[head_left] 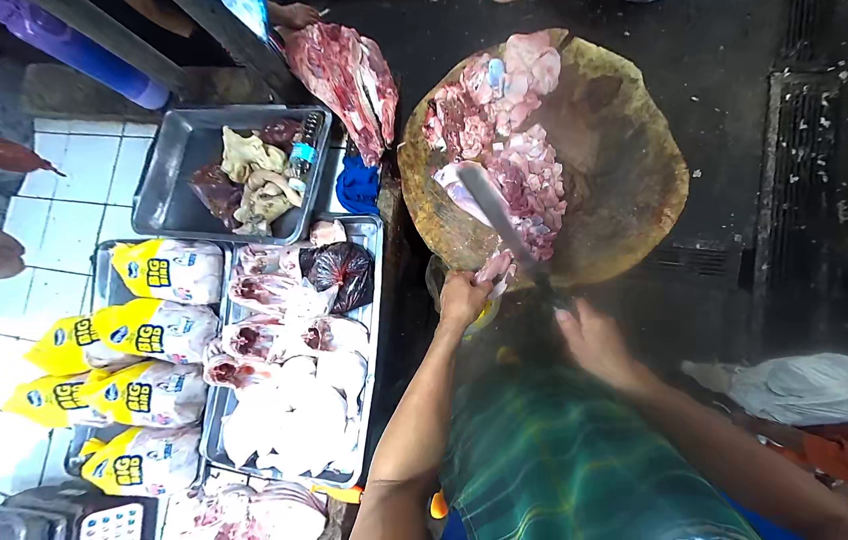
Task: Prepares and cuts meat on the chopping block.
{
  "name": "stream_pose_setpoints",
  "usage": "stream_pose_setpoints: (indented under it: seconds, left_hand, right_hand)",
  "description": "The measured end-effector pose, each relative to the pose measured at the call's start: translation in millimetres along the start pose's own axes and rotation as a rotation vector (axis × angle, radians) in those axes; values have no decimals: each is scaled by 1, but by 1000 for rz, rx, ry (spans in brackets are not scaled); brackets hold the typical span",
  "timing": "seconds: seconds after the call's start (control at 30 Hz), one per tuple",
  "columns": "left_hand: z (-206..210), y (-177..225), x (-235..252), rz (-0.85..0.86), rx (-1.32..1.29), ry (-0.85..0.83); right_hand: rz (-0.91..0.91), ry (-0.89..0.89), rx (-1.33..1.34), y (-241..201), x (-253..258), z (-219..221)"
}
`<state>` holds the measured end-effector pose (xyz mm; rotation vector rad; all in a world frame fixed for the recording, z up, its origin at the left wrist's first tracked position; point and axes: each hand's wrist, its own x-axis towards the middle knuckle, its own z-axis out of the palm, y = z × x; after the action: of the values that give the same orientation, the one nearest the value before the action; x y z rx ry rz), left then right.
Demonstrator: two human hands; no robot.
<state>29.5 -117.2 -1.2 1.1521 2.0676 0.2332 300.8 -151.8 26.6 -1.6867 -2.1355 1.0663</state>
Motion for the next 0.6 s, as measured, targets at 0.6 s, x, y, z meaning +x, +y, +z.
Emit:
stream_pose_setpoints:
  seconds: [0.6]
  left_hand:
    - [-16,17,27,-30,-202,-374]
  right_hand:
    - [335,-198,115,19,0,-34]
